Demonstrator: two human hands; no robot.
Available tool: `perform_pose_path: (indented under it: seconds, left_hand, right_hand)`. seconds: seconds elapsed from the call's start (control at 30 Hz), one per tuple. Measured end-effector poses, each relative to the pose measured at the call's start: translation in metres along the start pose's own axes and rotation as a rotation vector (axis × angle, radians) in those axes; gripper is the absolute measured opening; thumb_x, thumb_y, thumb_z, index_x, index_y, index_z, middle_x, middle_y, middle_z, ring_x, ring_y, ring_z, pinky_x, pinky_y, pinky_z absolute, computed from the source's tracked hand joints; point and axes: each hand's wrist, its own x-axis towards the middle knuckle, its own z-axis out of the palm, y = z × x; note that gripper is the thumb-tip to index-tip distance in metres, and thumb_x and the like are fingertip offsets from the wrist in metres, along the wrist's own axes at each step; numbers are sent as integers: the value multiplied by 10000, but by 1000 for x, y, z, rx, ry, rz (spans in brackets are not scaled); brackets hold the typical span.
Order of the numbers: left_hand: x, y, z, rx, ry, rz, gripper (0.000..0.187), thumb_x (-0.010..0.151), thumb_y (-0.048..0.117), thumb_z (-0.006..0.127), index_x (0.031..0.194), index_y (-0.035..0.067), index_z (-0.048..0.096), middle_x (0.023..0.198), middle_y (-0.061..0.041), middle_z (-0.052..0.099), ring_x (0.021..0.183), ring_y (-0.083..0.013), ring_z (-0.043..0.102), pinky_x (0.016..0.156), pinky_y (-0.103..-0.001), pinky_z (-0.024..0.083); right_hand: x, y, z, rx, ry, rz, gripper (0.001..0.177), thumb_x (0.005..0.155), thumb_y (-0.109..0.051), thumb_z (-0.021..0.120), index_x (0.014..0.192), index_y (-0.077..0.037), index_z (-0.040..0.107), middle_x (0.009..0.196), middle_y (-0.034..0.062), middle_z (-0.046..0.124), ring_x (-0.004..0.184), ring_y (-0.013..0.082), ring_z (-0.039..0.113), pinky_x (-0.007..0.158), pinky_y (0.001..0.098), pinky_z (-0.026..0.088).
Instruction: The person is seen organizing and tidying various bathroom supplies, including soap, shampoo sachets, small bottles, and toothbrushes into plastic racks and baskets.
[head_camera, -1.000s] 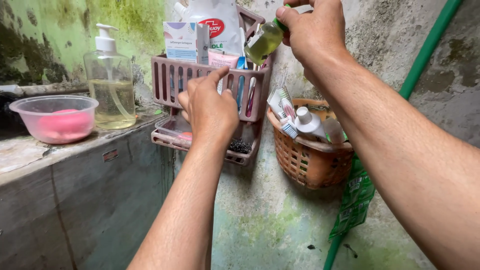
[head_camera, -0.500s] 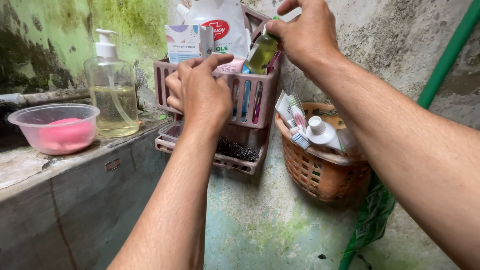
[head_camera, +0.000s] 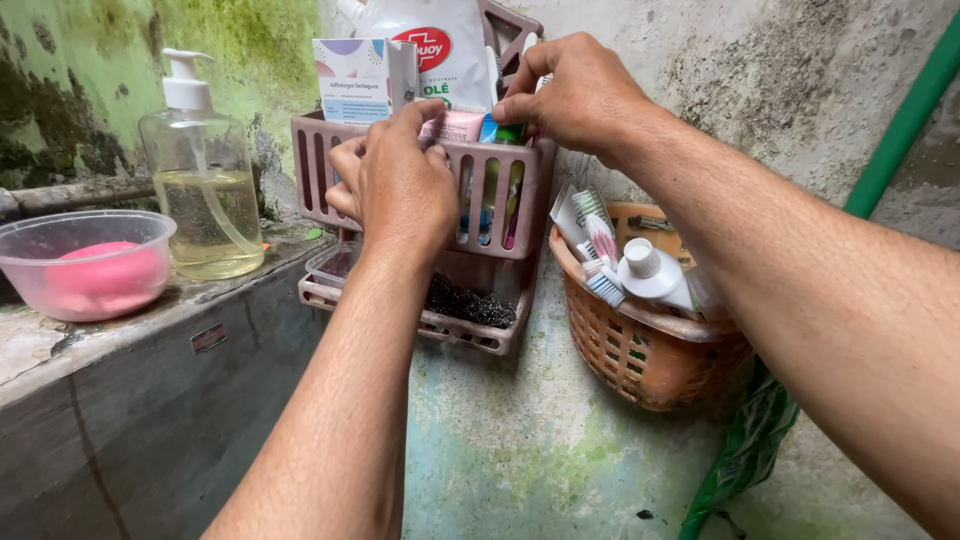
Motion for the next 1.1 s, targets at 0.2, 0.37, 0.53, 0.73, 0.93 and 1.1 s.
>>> perform_pose_path:
  seconds: [0.2,0.37,0.53,0.73,0.93,1.1]
  left_hand:
    - [9,-10,1,-4,12,37,443,919,180,667,1352,228,589,1244,9,703,1308,-271,364,1043,-505,183]
    - [15,10,-8,96,-63,49,622,871,388,761,1434,289,518,1280,-49,651,1285,-305,352,1001,-518,199]
    - [17,13,-8,181,-94,90,579,857,409,750,1412,350,595,1289,-66,613,1255,-316,372,1009,-533,184]
    - [14,3,-11,45,-13,-5,366,948,305,680,1314,315,665,1179,-30,669,1284,-239,390,1060,-480,216]
    - [5,-4,-10,14,24,36,276,968,245,657,1234,279,720,1148,4,673,1277,-244,373,1042,-484,180]
    - [22,-19,1,87,135,-84,352,933,230,732,1280,269,688,1277,-84,613,1312,-265,397,1094,-482,231]
  right_hand:
    - [5,1,4,11,-10,-22,136,869,-197,821,904,-81,761,825,82,744,699,103,681,598,269,520]
    - [11,0,2,208,-47,4,134,877,-174,783,968,-82,747,831,57,732,677,76,664,573,232,548]
    - [5,-5,1,83,-74,27,167,893,-189,782,1004,-66,760,808,83,742,657,100,663,572,234,525]
    - [1,-6,0,-52,-105,-5,161,849,-205,818,965,-94,802,840,71,767,711,121,674,639,280,521]
    - [1,-3,2,-58,-119,-24,162,828,-188,813,967,-104,823,877,86,790,770,115,730,735,295,572]
    - [0,-17,-3,-258,-142,42,186,838,-269,832,943,-114,838,818,115,776,725,203,704,699,390,548]
